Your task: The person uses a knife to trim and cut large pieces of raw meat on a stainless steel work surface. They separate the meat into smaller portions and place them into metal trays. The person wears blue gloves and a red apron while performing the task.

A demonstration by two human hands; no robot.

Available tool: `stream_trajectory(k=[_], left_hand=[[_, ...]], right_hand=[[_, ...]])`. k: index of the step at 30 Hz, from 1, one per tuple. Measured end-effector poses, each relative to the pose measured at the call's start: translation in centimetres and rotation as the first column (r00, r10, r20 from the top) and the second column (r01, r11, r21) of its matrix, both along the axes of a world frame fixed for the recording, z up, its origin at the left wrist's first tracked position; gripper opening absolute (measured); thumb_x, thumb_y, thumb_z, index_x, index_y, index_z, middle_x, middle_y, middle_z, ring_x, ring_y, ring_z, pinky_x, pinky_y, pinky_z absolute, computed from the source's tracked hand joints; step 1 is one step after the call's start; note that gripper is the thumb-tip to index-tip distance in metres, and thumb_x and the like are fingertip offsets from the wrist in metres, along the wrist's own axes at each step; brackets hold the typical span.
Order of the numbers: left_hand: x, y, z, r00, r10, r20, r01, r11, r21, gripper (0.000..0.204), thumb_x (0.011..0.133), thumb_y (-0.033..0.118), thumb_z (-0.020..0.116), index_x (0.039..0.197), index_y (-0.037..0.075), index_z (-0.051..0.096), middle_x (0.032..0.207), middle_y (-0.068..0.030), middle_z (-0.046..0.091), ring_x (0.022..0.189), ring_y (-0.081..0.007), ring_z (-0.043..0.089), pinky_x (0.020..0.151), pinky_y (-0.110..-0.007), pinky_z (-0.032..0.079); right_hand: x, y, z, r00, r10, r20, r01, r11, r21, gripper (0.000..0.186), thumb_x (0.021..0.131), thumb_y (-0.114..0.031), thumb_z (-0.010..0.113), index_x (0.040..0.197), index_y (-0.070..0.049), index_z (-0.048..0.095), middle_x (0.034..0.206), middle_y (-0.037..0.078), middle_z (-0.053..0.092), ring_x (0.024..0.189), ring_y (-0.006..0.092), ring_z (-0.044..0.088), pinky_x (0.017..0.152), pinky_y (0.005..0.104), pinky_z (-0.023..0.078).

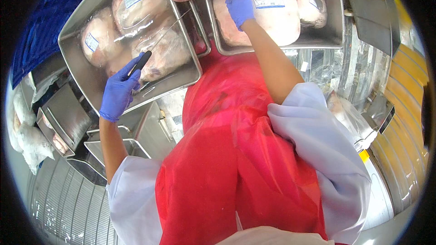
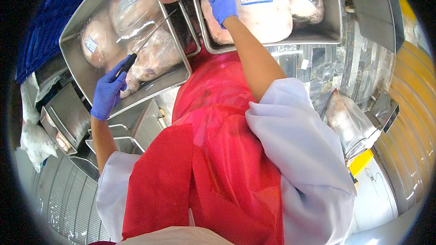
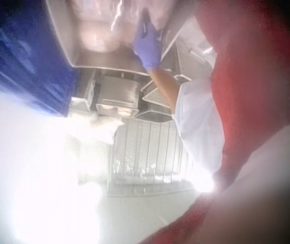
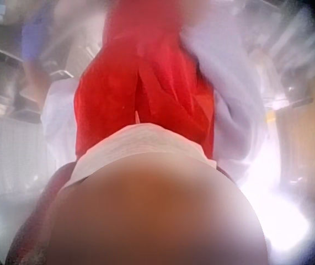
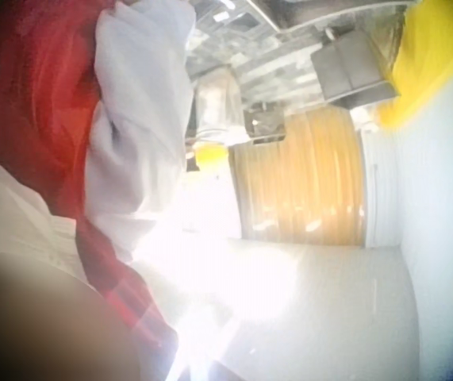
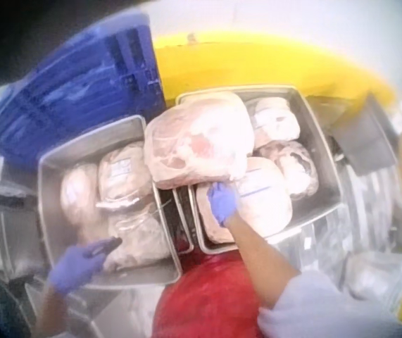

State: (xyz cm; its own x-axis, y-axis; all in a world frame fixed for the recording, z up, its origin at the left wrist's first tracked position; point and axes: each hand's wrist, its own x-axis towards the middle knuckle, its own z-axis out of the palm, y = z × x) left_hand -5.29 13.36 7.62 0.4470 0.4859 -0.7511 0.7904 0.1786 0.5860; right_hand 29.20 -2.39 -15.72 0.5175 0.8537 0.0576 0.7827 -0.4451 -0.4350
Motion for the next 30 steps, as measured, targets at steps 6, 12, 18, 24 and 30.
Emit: stream_trajectory(k=[6,12,18,24,30], left_hand=[[1.8,-0.4,-0.2,0.999,0.018,-0.045,-0.019,0.999,-0.026,0.042,0.097,0.023,0.061,0.139,0.018,0.057,0.069,0.0074,0.054,0.048,0.0008,0.035,0.042,-0.018,0.026],[1.1,-1.4,0.0,0.988,0.145,0.045,-0.137,0.979,-0.150,0.043,0.099,0.017,0.056,0.143,0.015,0.052,0.075,0.0082,0.054,0.054,0.0012,0.035,0.044,-0.016,0.024],[-1.1,-3.5,0.1,0.978,0.207,0.005,-0.204,0.967,-0.151,0.046,0.101,0.020,0.054,0.145,0.014,0.048,0.072,0.0067,0.047,0.049,0.0002,0.032,0.041,-0.016,0.024],[-2.3,-3.0,0.7,0.955,0.288,0.075,-0.280,0.954,-0.103,0.044,0.099,0.019,0.054,0.143,0.019,0.052,0.073,0.0058,0.049,0.052,0.0001,0.034,0.042,-0.016,0.028],[-1.5,-1.8,-0.5,0.882,0.429,0.195,-0.413,0.903,-0.119,0.045,0.099,0.016,0.054,0.145,0.019,0.050,0.073,0.0058,0.051,0.050,-0.0003,0.033,0.042,-0.016,0.029]], right_hand=[[-1.4,-1.4,0.7,0.984,-0.015,-0.177,0.047,0.983,0.178,0.004,0.086,-0.009,0.055,0.084,-0.007,0.058,0.085,0.015,0.061,0.082,0.0339,0.060,0.075,0.0425,0.049],[-2.5,-1.4,3.9,0.957,-0.085,-0.278,0.159,0.953,0.258,0.004,0.083,-0.009,0.058,0.085,-0.005,0.057,0.076,0.017,0.058,0.072,0.0355,0.059,0.068,0.0445,0.050],[1.5,-2.3,6.1,0.760,-0.122,-0.638,0.375,0.885,0.277,0.007,0.087,-0.010,0.057,0.082,-0.005,0.054,0.070,0.010,0.057,0.062,0.0267,0.058,0.059,0.0379,0.049],[8.2,0.6,13.5,0.807,-0.044,-0.588,0.302,0.888,0.348,0.010,0.092,-0.007,0.057,0.082,-0.009,0.055,0.073,-0.001,0.049,0.065,0.0124,0.051,0.057,0.0282,0.044],[10.0,12.4,14.9,0.694,0.565,-0.447,-0.166,0.729,0.664,0.010,0.081,0.004,0.055,0.077,-0.004,0.059,0.082,0.001,0.056,0.073,0.0137,0.050,0.067,0.0251,0.044]])
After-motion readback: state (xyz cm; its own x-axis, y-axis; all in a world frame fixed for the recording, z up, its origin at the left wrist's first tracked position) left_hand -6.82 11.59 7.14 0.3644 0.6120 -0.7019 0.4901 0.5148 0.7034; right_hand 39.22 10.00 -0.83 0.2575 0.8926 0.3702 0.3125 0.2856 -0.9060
